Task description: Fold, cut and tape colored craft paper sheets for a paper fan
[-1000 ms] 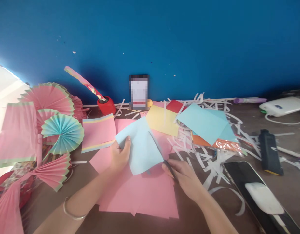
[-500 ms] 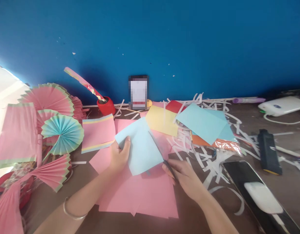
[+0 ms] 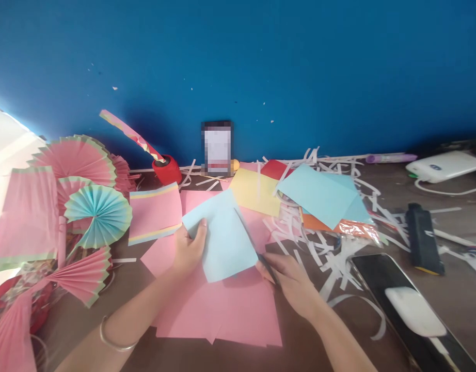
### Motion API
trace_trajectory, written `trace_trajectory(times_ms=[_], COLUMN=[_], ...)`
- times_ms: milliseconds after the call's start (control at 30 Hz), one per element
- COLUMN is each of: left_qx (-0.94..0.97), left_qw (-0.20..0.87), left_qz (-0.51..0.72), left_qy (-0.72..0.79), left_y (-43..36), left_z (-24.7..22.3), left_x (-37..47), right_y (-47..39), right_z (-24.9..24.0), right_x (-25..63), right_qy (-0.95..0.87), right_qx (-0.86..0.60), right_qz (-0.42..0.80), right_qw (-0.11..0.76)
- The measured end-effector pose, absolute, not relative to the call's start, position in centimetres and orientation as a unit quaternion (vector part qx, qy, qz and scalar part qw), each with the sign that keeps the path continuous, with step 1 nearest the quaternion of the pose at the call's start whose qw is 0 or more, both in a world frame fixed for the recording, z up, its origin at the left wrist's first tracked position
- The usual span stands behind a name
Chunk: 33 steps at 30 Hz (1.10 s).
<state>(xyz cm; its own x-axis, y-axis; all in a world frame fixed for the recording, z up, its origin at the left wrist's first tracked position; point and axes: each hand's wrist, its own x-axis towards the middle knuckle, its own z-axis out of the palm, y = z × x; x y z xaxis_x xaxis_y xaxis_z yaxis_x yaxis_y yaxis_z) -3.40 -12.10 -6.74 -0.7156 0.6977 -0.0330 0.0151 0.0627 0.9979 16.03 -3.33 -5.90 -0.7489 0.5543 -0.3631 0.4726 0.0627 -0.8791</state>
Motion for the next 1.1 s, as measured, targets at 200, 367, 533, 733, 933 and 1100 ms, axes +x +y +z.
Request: trace_trajectory(times_ms=[200, 367, 533, 733, 933, 1100], left_qx=[0.265, 0.266, 0.275, 0.273, 0.264, 0.261], left_qw=[0.274, 0.274, 0.26, 0.268, 0.279, 0.286], left_qz=[0.635, 0.637, 0.631, 0.633, 0.636, 0.64], left_qy=[0.672, 0.67, 0.677, 0.673, 0.669, 0.664], left_y=[-12.04, -12.09, -12.09, -11.98, -11.97, -12.0], left_z=[-6.64, -6.82, -7.01, -7.1, -7.23, -7.2], left_x=[-3.35, -3.32, -3.29, -3.17, -3.1, -3.1], right_y=[-3.55, -3.62, -3.62, -3.6, -3.55, -3.53], right_z=[-5.87, -5.74, -5.66, -5.8, -5.65, -5.86], right_x=[15.63, 15.47, 15.52, 15.62, 15.66, 15.81], right_qy=[-0.718, -0.716, -0.712, -0.715, -0.729, -0.725], right_qx=[-0.347, -0.348, -0.342, -0.349, -0.353, -0.356], right_qz=[0.601, 0.603, 0.612, 0.603, 0.584, 0.588], right_qw=[0.045, 0.051, 0.055, 0.051, 0.048, 0.048])
